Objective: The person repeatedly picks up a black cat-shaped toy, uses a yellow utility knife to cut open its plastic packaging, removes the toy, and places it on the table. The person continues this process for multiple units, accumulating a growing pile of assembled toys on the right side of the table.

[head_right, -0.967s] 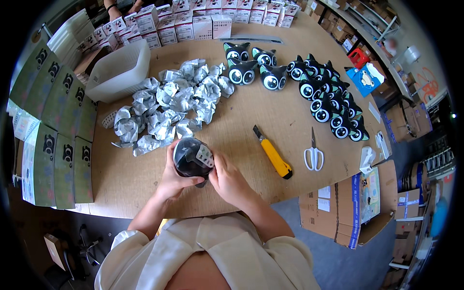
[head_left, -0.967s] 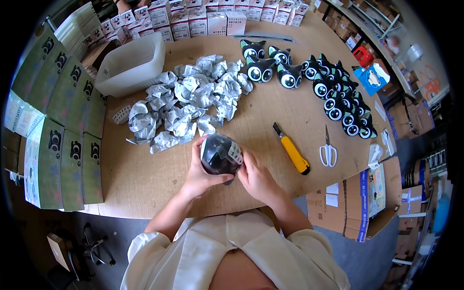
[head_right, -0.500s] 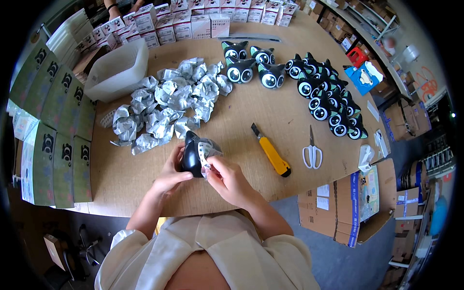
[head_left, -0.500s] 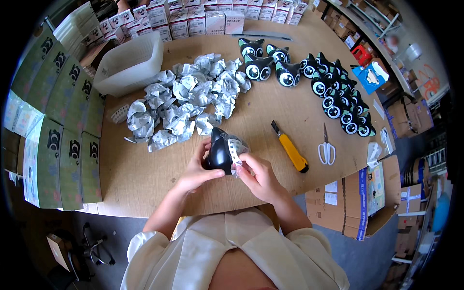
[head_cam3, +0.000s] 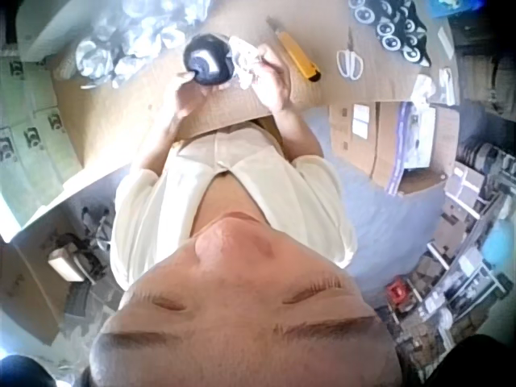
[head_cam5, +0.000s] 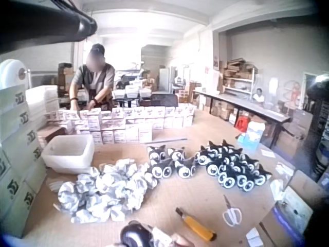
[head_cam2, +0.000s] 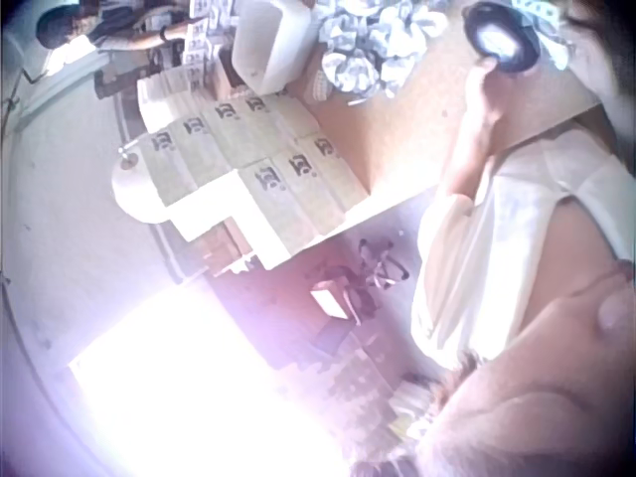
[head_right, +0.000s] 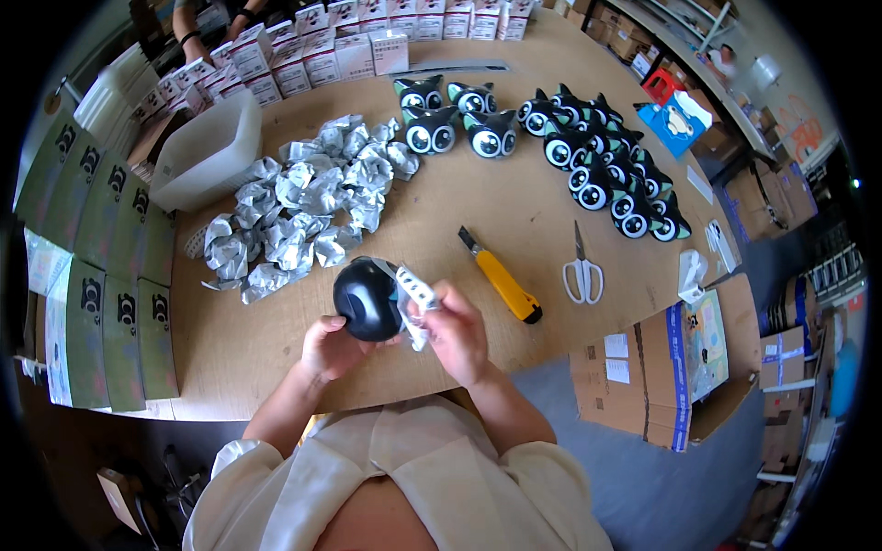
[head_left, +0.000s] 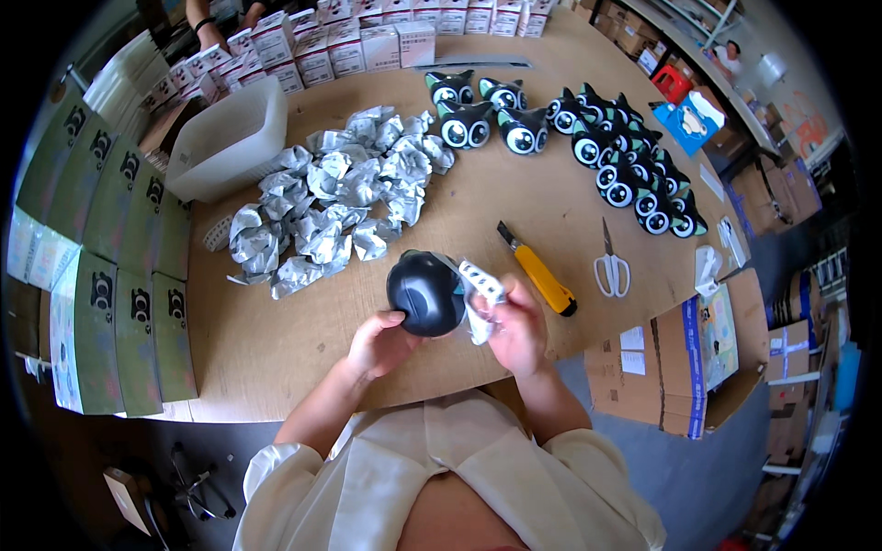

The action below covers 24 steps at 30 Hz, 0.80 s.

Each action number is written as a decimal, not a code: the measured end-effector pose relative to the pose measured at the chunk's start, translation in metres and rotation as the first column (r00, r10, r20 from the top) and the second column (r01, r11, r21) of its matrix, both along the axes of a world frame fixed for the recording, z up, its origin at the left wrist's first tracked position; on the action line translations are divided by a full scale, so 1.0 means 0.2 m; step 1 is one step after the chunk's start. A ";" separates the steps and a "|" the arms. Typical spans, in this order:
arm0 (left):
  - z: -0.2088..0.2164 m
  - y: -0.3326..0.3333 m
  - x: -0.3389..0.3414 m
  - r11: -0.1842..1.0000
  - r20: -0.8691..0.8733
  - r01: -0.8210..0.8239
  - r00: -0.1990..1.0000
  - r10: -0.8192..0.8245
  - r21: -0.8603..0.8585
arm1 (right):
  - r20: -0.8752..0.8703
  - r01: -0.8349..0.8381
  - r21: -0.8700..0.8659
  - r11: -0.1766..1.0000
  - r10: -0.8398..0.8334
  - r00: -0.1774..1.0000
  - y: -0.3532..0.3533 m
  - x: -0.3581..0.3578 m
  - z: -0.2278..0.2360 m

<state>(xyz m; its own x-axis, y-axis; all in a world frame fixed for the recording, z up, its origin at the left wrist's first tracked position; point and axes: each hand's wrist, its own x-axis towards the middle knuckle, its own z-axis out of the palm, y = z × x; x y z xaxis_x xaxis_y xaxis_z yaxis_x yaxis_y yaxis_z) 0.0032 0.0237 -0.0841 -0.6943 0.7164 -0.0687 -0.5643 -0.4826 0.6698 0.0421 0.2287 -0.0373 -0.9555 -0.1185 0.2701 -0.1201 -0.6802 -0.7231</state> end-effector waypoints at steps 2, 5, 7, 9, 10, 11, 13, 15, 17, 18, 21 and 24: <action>-0.02 0.03 0.00 0.997 0.111 -0.001 0.994 -0.008 0.080 | -0.022 0.055 0.293 0.954 -0.051 0.998 0.02 0.04 0.01; -0.06 0.04 -0.04 0.988 0.175 0.011 0.984 0.017 -0.155 | -0.195 0.092 0.499 0.862 0.008 0.981 0.11 0.06 -0.06; 0.04 0.11 -0.03 0.996 0.189 -0.022 0.981 0.038 -0.090 | -0.254 0.249 0.554 0.795 -0.123 0.959 0.25 0.08 -0.09; 0.07 0.14 -0.05 0.996 0.242 -0.031 0.970 0.009 0.085 | -0.186 0.543 0.380 0.749 -0.513 0.838 0.40 0.13 -0.06; 0.08 0.14 -0.06 0.992 0.321 -0.068 0.947 0.030 0.110 | -0.113 0.628 0.116 0.770 -0.618 0.778 0.53 0.14 -0.05; 0.07 0.14 -0.08 0.984 0.406 -0.085 0.914 0.013 0.159 | -0.063 0.844 0.101 0.526 -0.844 0.533 0.67 0.16 -0.03; 0.06 0.14 -0.12 0.964 0.504 -0.100 0.863 -0.040 0.248 | -0.360 0.925 0.368 -0.096 -0.932 0.047 1.06 0.28 -0.06; 0.08 0.16 -0.14 0.951 0.474 -0.033 0.872 -0.123 0.307 | -0.672 0.664 0.369 -0.650 -0.680 -0.291 1.40 0.43 -0.09; 0.06 0.16 -0.16 0.974 0.373 0.020 0.922 -0.105 0.225 | -0.864 0.291 0.322 -0.901 -0.405 -0.298 1.70 0.60 -0.14; 0.05 0.17 -0.16 0.983 0.321 0.039 0.942 -0.096 0.181 | -0.899 0.170 0.329 -0.929 -0.364 -0.245 1.83 0.70 -0.18; 0.08 0.23 -0.14 0.976 0.369 0.056 0.920 -0.132 0.212 | -0.894 -0.133 0.448 -0.884 -0.446 -0.049 2.26 0.92 -0.40; 0.13 0.31 -0.11 0.974 0.331 0.062 0.934 -0.134 0.218 | -0.628 -0.335 0.732 -0.594 -0.778 0.006 2.51 1.01 -0.65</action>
